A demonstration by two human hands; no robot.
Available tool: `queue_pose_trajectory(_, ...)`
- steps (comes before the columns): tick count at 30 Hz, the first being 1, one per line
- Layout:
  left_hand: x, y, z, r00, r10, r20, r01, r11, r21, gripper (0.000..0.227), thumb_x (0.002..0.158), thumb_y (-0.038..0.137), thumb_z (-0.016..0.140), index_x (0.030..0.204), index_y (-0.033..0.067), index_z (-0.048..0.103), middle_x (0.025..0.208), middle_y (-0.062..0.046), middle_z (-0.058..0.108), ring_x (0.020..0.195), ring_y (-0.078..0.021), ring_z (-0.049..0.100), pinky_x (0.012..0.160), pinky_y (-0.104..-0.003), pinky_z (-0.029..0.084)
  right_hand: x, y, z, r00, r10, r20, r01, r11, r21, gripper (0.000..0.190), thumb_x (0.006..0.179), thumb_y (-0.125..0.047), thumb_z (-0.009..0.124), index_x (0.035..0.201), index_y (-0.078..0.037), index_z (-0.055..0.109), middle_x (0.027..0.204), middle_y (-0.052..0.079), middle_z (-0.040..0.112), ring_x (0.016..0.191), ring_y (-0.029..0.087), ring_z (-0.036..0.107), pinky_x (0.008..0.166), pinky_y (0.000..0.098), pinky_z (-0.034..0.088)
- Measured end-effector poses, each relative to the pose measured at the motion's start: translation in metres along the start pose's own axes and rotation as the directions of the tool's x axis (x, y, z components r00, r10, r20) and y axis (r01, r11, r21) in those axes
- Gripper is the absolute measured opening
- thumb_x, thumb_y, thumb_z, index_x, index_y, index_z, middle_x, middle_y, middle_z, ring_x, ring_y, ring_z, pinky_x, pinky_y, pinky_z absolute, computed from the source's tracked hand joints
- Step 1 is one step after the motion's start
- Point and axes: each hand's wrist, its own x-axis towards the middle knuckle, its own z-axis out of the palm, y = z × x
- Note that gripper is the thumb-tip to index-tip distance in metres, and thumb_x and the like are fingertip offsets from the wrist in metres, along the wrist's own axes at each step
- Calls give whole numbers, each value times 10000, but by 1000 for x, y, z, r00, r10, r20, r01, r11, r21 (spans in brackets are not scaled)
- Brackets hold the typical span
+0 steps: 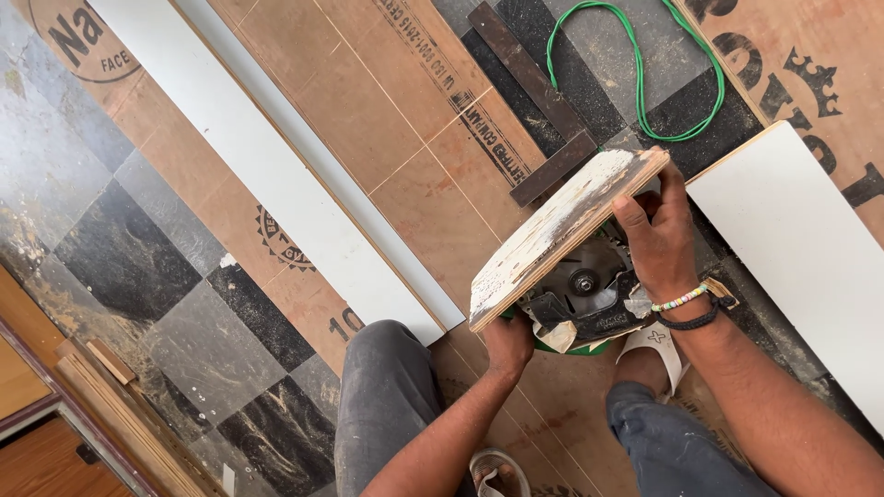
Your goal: Cutting and measuring wooden boards using a circular saw and measuring tools.
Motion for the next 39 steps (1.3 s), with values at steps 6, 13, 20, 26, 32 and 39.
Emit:
queue_pose_trajectory(6,0,0,-1,988,-126,86,121,990,66,208,937,66,554,1085,-60,628,1011,-239,693,973,-379,695,848,-486,529,1,3,-2,998,66,1,-65,996,-65,778,993,-556,668,1513,-29,427,1241,66,583,1100,111,544,995,310,498)
queue_pose_trajectory(13,1,-1,-1,997,-62,55,61,998,30,200,920,43,552,1069,-68,627,992,-244,691,946,-379,687,834,-486,523,2,-4,1,1000,27,-3,-27,998,-55,747,1015,-562,668,1488,-31,440,1241,46,588,1128,96,559,1012,295,497)
queue_pose_trajectory(20,0,4,-2,996,-75,57,74,997,17,192,925,48,556,1059,-64,635,993,-233,696,945,-365,692,834,-479,525,0,2,-1,996,86,-26,-87,995,-52,717,981,-582,688,1428,-48,520,1136,15,604,1016,74,546,925,267,496)
queue_pose_trajectory(26,0,5,-3,996,-73,48,73,997,16,210,921,54,557,1077,-64,632,1005,-235,699,960,-368,694,845,-477,527,0,-6,1,997,68,-24,-70,996,-58,733,972,-597,689,1423,-42,524,1180,19,622,1048,76,568,953,264,502)
queue_pose_trajectory(32,0,-3,1,993,-94,71,90,994,62,215,954,85,556,1093,-60,634,1011,-237,694,967,-367,694,852,-478,537,0,-5,0,998,54,-28,-56,995,-77,752,961,-615,686,1418,-39,528,1192,27,636,1071,79,597,969,278,522)
queue_pose_trajectory(39,1,2,-1,989,-116,89,110,992,64,205,962,96,544,1068,-50,639,989,-220,702,950,-343,703,829,-466,546,-2,-4,0,994,84,-73,-93,987,-130,779,940,-634,680,1416,-29,560,1140,12,637,926,44,551,820,221,504)
